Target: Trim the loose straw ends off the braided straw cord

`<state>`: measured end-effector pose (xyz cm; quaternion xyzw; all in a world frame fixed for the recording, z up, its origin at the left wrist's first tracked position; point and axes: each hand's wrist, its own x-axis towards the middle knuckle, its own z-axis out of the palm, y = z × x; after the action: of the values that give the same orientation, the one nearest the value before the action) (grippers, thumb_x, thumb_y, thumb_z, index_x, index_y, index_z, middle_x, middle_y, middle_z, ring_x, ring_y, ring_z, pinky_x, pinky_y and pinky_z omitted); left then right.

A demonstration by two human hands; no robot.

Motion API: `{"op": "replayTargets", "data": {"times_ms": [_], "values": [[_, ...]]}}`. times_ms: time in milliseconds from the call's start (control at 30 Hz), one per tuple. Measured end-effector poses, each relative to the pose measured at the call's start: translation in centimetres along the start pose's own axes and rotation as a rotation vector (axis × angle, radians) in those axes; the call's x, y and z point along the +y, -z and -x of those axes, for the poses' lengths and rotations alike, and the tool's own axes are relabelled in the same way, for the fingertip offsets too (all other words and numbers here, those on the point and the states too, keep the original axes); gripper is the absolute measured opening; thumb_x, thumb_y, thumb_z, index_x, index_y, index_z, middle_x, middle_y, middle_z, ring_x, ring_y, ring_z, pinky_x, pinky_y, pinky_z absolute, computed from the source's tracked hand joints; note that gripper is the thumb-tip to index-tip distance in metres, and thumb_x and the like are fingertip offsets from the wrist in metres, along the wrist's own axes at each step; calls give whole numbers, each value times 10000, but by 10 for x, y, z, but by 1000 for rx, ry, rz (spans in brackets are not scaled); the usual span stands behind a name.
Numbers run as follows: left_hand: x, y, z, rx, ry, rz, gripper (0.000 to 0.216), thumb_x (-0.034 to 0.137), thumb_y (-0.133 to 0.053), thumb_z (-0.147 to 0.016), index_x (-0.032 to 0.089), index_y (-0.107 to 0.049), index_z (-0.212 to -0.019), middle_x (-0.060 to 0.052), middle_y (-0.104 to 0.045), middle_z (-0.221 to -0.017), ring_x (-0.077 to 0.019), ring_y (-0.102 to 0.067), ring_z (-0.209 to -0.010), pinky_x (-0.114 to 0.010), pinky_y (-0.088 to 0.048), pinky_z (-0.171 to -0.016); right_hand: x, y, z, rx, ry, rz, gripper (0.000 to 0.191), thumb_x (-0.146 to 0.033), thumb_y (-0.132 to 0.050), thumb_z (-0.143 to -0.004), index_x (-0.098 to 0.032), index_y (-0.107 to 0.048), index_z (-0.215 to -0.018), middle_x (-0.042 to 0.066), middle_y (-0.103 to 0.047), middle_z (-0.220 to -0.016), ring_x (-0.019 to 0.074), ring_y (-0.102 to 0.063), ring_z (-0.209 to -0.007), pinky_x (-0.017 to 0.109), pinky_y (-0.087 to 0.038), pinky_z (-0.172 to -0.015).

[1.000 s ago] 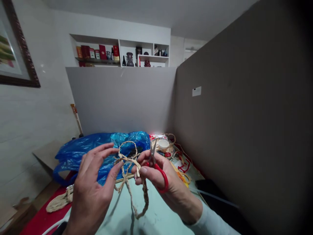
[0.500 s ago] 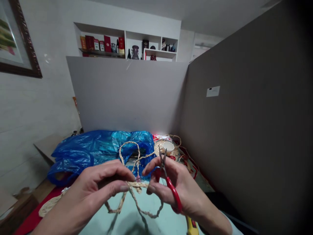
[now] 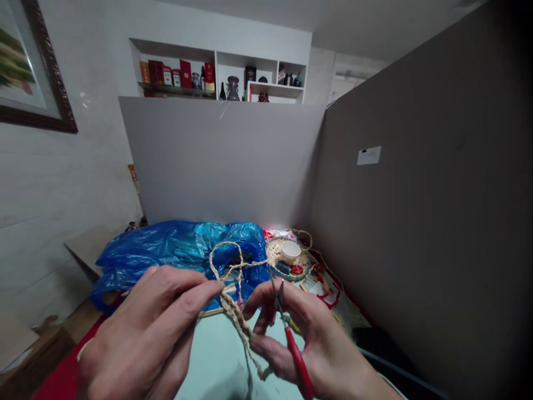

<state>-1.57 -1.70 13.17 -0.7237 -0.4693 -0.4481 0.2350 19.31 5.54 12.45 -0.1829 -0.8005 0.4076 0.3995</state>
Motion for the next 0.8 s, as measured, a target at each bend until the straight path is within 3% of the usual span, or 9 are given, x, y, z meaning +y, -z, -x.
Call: {"op": "replayTargets", "data": {"times_ms": [100,200,233,300,367,467,533,633,800], "values": [[-1,-7,-3,138,-45,-123,316,124,-577,-884,316,-641,-1127,-13,-659,-934,-206,-630,-818,-361,-463,-727,10,-17,1,169,286,211,211,-155,-683,-796,-245,-590,-962,-16,-686,-814,136,-650,-697,264,-507,-653],[2,-18,-5,239,-51,-81,346,12,-633,-816,248,-656,-1069,-1,-663,-889,-171,-626,-795,-306,-474,-726,26,-47,-2,368,582,415,79,-131,-575,-871,-207,-591,-872,-22,-687,-736,115,-616,-603,276,-440,-618],[4,-21,-5,264,-38,-27,349,-17,-636,-800,233,-660,-1042,6,-666,-882,-156,-627,-796,-282,-476,-743,31,-56,-4,563,698,425,146,-149,-517,-922,-198,-596,-808,-28,-680,-679,99,-559,-521,276,-390,-561],[9,-28,-5,281,52,141,313,-26,-610,-811,232,-661,-983,22,-658,-881,-134,-623,-815,-236,-476,-769,35,-68,-9,682,765,437,289,-192,-433,-1004,-186,-610,-776,-33,-687,-665,81,-491,-470,272,-342,-526],[12,-34,-4,239,194,357,270,15,-559,-860,255,-652,-942,36,-646,-890,-118,-613,-827,-190,-478,-752,32,-68,-11,641,795,461,373,-195,-348,-1042,-177,-591,-759,-35,-671,-637,77,-474,-468,263,-356,-554],[12,-39,-2,118,379,646,242,83,-546,-890,298,-655,-911,56,-638,-891,-106,-608,-834,-129,-483,-703,23,-50,-8,330,729,555,410,-293,-295,-1060,-160,-592,-811,-8,-653,-654,95,-528,-544,259,-382,-587],[9,-41,-1,89,471,775,210,118,-583,-882,310,-668,-886,66,-629,-871,-101,-602,-809,-115,-481,-693,19,-35,-4,277,687,594,358,-276,-322,-1046,-152,-588,-841,10,-665,-702,107,-545,-583,269,-386,-604],[8,-41,-1,91,565,941,118,192,-633,-879,296,-682,-855,62,-611,-847,-100,-578,-768,-120,-475,-677,19,-22,-1,284,651,718,205,-126,-391,-950,-137,-589,-898,43,-682,-765,134,-570,-638,294,-377,-622],[14,-41,-4,26,606,1125,39,292,-683,-862,287,-686,-823,53,-618,-798,-122,-580,-765,-157,-490,-693,19,-15,0,298,579,839,111,-77,-474,-824,-137,-567,-832,69,-656,-760,172,-573,-680,331,-358,-659]]}}
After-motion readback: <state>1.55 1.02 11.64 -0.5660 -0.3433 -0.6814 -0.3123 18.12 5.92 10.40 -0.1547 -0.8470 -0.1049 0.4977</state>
